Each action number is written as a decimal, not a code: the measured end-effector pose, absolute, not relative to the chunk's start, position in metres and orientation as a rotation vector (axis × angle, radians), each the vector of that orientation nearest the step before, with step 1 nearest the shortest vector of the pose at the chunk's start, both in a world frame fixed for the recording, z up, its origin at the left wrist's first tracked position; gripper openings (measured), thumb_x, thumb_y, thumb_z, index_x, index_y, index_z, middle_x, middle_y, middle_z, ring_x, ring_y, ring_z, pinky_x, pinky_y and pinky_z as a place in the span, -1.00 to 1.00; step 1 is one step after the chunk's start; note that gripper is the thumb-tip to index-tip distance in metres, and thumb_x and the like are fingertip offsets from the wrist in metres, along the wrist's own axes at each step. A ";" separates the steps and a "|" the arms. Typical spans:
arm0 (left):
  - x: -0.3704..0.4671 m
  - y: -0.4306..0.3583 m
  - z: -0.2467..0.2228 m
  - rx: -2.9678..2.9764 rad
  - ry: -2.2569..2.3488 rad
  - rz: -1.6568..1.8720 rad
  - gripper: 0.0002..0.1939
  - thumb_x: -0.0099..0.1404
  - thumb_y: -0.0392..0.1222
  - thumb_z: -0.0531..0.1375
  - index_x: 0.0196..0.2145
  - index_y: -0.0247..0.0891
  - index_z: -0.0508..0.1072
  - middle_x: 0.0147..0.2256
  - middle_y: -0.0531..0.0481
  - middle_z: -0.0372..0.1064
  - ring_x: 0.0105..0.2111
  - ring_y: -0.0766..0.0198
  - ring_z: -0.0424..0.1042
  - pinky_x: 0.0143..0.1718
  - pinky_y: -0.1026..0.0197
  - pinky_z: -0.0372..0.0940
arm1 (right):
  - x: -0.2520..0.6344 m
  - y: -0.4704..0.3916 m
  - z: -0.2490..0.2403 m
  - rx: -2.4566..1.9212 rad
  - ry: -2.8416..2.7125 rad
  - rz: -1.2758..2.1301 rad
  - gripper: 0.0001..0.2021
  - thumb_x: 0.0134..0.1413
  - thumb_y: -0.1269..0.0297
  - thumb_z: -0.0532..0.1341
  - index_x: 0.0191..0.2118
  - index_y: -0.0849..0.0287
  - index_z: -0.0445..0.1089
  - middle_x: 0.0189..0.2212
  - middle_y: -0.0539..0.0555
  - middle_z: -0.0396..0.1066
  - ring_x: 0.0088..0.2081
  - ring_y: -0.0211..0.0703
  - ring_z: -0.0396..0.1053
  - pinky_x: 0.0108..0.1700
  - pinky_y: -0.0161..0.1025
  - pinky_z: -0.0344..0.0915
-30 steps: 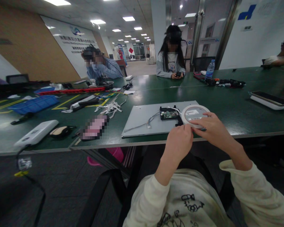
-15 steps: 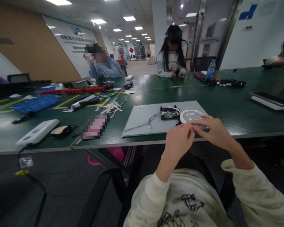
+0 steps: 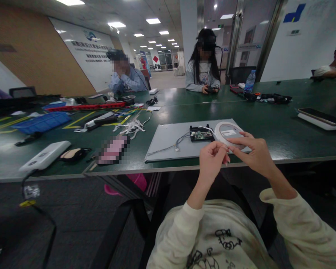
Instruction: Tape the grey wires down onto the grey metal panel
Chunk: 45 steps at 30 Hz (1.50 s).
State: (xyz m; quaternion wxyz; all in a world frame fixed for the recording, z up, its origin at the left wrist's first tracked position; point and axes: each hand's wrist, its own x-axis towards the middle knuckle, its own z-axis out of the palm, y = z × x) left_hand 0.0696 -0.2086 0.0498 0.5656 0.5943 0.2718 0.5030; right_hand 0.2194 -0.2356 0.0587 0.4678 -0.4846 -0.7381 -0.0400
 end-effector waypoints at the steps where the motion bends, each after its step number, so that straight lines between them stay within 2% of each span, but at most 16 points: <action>1: 0.071 -0.207 0.049 1.380 0.626 1.168 -0.74 0.21 -0.06 0.16 -0.51 -0.28 0.33 -0.67 0.14 0.24 -0.70 0.48 0.18 -0.63 0.39 0.14 | 0.221 -0.235 0.058 -1.192 -1.813 -0.095 -0.75 0.12 0.19 0.18 -0.15 0.07 0.54 -0.28 0.03 0.56 -0.28 -0.11 0.52 0.16 0.06 0.22; 4: 0.070 -0.200 0.046 1.337 0.623 1.148 -0.69 0.20 0.02 0.19 -0.49 -0.29 0.35 -0.68 0.15 0.21 -0.70 0.48 0.17 -0.63 0.39 0.15 | 0.235 -0.228 0.053 -1.236 -1.805 -0.139 -0.75 0.12 0.16 0.18 -0.16 0.07 0.55 -0.29 0.04 0.56 -0.28 -0.10 0.51 0.14 0.03 0.25; 8: 0.051 -0.183 0.045 1.246 0.702 1.285 -0.71 0.22 0.01 0.19 -0.45 -0.28 0.37 -0.68 0.22 0.11 -0.72 0.51 0.09 -0.61 0.39 0.21 | 0.285 -0.209 0.033 -1.526 -1.662 -0.380 -0.69 0.13 0.12 0.14 -0.15 0.15 0.55 -0.28 0.15 0.55 -0.23 0.03 0.49 0.03 0.05 0.29; 12: 0.033 -0.168 0.048 1.329 0.727 1.228 -0.73 0.22 0.00 0.20 -0.37 -0.30 0.44 -0.60 0.17 0.22 -0.69 0.52 0.14 -0.59 0.38 0.25 | 0.337 -0.190 0.002 -1.851 -1.643 -0.539 -0.61 0.17 0.16 0.05 -0.13 0.27 0.54 -0.34 0.24 0.54 -0.27 0.08 0.47 0.00 0.08 0.25; 17: 0.031 -0.164 0.044 1.362 0.683 1.001 -0.66 0.18 -0.05 0.25 -0.14 -0.32 0.49 -0.52 0.12 0.31 -0.66 0.51 0.22 -0.55 0.35 0.31 | 0.363 -0.182 -0.029 -2.021 -1.677 -0.527 -0.62 0.18 0.18 0.03 -0.15 0.26 0.53 -0.33 0.24 0.53 -0.31 0.04 0.45 -0.19 -0.07 0.30; 20: 0.031 -0.161 0.041 1.375 0.694 0.931 -0.61 0.19 -0.08 0.23 -0.06 -0.33 0.48 -0.54 0.13 0.31 -0.65 0.51 0.23 -0.54 0.35 0.32 | 0.369 -0.180 -0.036 -1.970 -1.659 -0.462 -0.63 0.15 0.18 0.06 -0.14 0.28 0.52 -0.26 0.25 0.52 -0.26 0.01 0.45 -0.16 -0.10 0.31; 23: 0.031 -0.157 0.041 1.447 0.702 0.862 -0.57 0.23 -0.12 0.19 0.02 -0.33 0.46 -0.59 0.14 0.29 -0.67 0.50 0.23 -0.58 0.39 0.25 | 0.358 -0.180 -0.027 -1.872 -1.639 -0.391 -0.63 0.13 0.15 0.10 -0.13 0.32 0.50 -0.16 0.31 0.50 -0.12 0.08 0.43 -0.01 -0.02 0.28; 26: 0.034 -0.151 0.044 1.577 0.648 0.762 -0.55 0.26 -0.16 0.15 0.10 -0.30 0.40 -0.62 0.17 0.27 -0.70 0.52 0.18 -0.60 0.41 0.19 | 0.322 -0.184 -0.005 -1.701 -1.625 -0.146 -0.59 0.15 0.08 0.11 -0.08 0.29 0.48 -0.11 0.27 0.48 -0.08 0.08 0.42 0.01 0.01 0.29; 30: 0.042 -0.146 0.049 1.723 0.536 0.632 -0.45 0.28 -0.18 0.12 0.21 -0.27 0.25 -0.58 0.19 0.30 -0.72 0.54 0.09 -0.64 0.43 0.07 | 0.255 -0.191 0.019 -1.370 -1.680 0.655 -0.56 0.18 -0.05 0.08 -0.08 0.18 0.47 -0.19 0.14 0.52 -0.21 -0.10 0.48 -0.23 -0.22 0.42; 32: 0.045 -0.145 0.050 1.766 0.513 0.605 -0.42 0.27 -0.20 0.11 0.24 -0.26 0.19 -0.58 0.20 0.30 -0.71 0.54 0.08 -0.65 0.44 0.01 | 0.231 -0.191 0.024 -1.304 -1.673 0.838 -0.55 0.17 -0.10 0.08 -0.21 0.18 0.50 -0.30 0.11 0.53 -0.29 -0.14 0.47 -0.34 -0.30 0.39; 35: 0.046 -0.143 0.049 1.792 0.566 0.624 -0.46 0.26 -0.22 0.11 0.19 -0.29 0.19 -0.59 0.21 0.31 -0.70 0.53 0.11 -0.64 0.44 0.01 | 0.217 -0.188 0.027 -1.348 -1.665 0.821 -0.54 0.15 -0.12 0.09 -0.43 0.20 0.47 -0.51 0.06 0.49 -0.45 -0.20 0.42 -0.45 -0.34 0.30; 39: 0.043 -0.139 0.046 1.774 0.717 0.610 -0.60 0.27 -0.11 0.15 0.02 -0.29 0.25 -0.52 0.12 0.42 -0.71 0.50 0.23 -0.66 0.43 0.05 | 0.218 -0.187 0.030 -1.442 -1.727 0.498 -0.58 0.15 -0.05 0.12 -0.50 0.19 0.45 -0.65 -0.01 0.38 -0.57 -0.26 0.32 -0.47 -0.35 0.17; 42: 0.040 -0.133 0.044 1.747 0.822 0.603 -0.79 0.29 -0.08 0.13 -0.28 -0.30 0.34 -0.54 0.06 0.43 -0.70 0.47 0.31 -0.68 0.44 0.02 | 0.222 -0.185 0.030 -1.466 -1.714 0.306 -0.59 0.17 -0.01 0.11 -0.51 0.19 0.44 -0.67 -0.02 0.35 -0.58 -0.29 0.28 -0.46 -0.35 0.12; 45: 0.040 -0.124 0.044 1.786 0.870 0.662 -0.70 0.29 -0.10 0.12 -0.53 -0.30 0.30 -0.64 0.09 0.34 -0.72 0.48 0.27 -0.66 0.43 0.06 | 0.226 -0.178 0.025 -1.475 -1.642 0.265 -0.58 0.18 -0.02 0.08 -0.48 0.19 0.45 -0.66 -0.03 0.34 -0.58 -0.29 0.27 -0.44 -0.35 0.12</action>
